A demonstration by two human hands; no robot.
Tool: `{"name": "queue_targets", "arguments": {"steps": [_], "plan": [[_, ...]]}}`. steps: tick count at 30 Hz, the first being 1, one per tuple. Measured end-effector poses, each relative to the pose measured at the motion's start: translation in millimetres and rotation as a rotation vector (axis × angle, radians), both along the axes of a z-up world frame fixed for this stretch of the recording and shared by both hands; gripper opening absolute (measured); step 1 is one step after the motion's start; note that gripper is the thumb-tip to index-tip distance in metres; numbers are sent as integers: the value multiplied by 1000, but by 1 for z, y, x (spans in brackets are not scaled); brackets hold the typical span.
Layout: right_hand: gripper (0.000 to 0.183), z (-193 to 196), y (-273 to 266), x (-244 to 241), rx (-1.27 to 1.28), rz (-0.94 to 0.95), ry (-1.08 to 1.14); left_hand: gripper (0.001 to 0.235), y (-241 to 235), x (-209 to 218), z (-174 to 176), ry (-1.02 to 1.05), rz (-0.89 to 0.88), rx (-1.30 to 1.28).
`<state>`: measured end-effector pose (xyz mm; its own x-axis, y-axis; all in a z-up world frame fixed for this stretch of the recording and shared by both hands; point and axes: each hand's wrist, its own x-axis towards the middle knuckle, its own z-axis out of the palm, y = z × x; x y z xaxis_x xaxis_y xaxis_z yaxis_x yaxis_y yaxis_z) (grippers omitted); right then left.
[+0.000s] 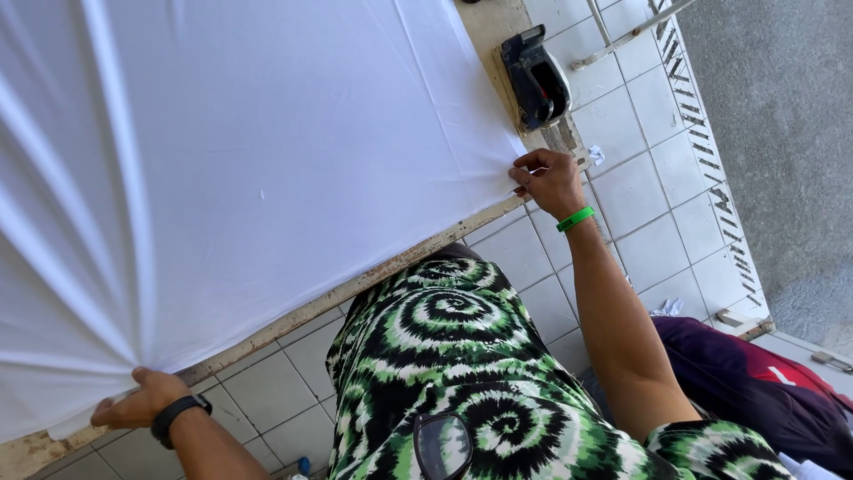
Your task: Laying out, smoothing, and cutting large sheets of white fabric on a long work table in a garment factory.
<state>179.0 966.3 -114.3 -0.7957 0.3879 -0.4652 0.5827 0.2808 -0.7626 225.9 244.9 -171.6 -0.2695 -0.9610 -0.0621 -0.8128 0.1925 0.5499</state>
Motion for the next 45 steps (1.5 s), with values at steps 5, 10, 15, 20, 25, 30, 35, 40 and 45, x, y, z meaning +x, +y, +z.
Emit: {"name": "queue_targets", "arguments": {"steps": [5, 10, 15, 20, 25, 30, 35, 40, 45], "plan": [[18, 0, 2, 3, 9, 12, -25, 70, 118, -40, 29, 124, -723, -162], [27, -17, 12, 13, -19, 18, 56, 85, 173, -59, -19, -5, -1108, -335], [38, -24, 22, 20, 49, 36, 113, 93, 185, -60, -19, -72, -1280, -392], [27, 0, 34, -17, 669, 81, 424, 89, 191, -62, -8, -89, -1295, -433], [103, 5, 47, -85, 696, 222, 67, 92, 193, -62, -7, -126, -1279, -374], [88, 10, 50, -97, 771, 391, 54, 91, 197, -62, -5, -126, -1252, -331], [87, 11, -7, -63, 780, 427, -4, 92, 198, -62, -1, -185, -1255, -306], [100, 8, -29, -53, 728, 462, -22, 92, 201, -63, 10, -196, -1241, -242], [124, 31, -75, -54, 888, 542, 219, 93, 205, -67, 13, -201, -1188, -184]]}}
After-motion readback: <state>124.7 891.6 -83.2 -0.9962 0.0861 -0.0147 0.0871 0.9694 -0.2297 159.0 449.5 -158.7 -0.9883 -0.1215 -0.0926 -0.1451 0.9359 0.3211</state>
